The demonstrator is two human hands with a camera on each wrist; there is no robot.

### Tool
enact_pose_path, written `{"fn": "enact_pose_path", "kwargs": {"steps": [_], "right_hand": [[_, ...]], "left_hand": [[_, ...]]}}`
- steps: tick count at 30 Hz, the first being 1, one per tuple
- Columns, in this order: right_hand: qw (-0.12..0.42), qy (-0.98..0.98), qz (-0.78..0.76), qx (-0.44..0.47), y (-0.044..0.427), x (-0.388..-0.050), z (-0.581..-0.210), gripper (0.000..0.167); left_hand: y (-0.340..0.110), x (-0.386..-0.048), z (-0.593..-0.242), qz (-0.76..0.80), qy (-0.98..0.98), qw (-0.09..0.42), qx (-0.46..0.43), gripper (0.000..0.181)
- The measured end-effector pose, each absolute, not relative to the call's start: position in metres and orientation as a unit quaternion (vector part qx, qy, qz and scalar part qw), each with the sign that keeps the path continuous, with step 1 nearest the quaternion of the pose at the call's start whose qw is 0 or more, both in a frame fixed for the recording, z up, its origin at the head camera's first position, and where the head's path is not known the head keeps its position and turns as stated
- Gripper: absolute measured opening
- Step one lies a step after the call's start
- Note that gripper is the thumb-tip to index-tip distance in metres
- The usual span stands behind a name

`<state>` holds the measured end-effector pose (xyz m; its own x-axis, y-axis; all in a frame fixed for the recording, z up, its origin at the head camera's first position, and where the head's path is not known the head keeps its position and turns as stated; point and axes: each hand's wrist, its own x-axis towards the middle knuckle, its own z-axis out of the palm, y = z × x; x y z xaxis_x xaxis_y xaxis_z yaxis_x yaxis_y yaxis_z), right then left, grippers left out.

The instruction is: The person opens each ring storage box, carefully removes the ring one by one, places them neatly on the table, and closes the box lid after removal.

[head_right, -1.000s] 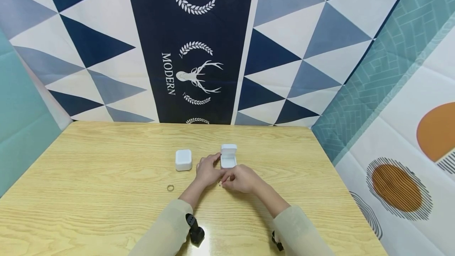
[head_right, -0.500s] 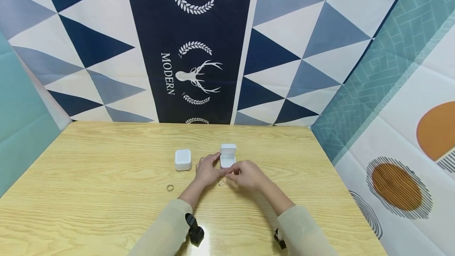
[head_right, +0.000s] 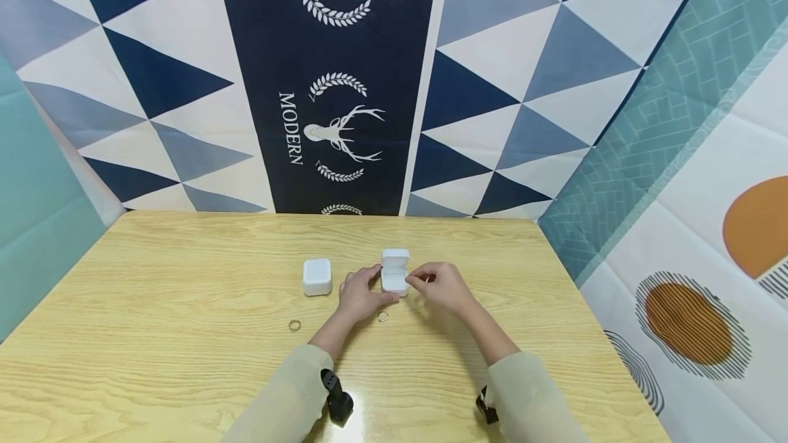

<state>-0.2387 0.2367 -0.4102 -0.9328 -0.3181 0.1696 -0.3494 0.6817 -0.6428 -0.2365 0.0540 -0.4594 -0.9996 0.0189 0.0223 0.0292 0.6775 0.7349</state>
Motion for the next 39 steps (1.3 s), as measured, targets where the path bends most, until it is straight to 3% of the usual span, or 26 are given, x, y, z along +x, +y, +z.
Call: {"fn": "enact_pose_path", "kwargs": {"steps": [21, 39], "right_hand": [[0.034, -0.859, 0.511, 0.026, 0.238, -0.246, -0.411, 0.037], [0.046, -0.824, 0.564, -0.007, 0.225, -0.251, -0.414, 0.04]], "left_hand": [[0.054, -0.236, -0.46, -0.408, -0.913, 0.003, -0.008, 0.078], [0.055, -0.234, -0.459, -0.408, -0.913, 0.006, -0.011, 0.076]]}}
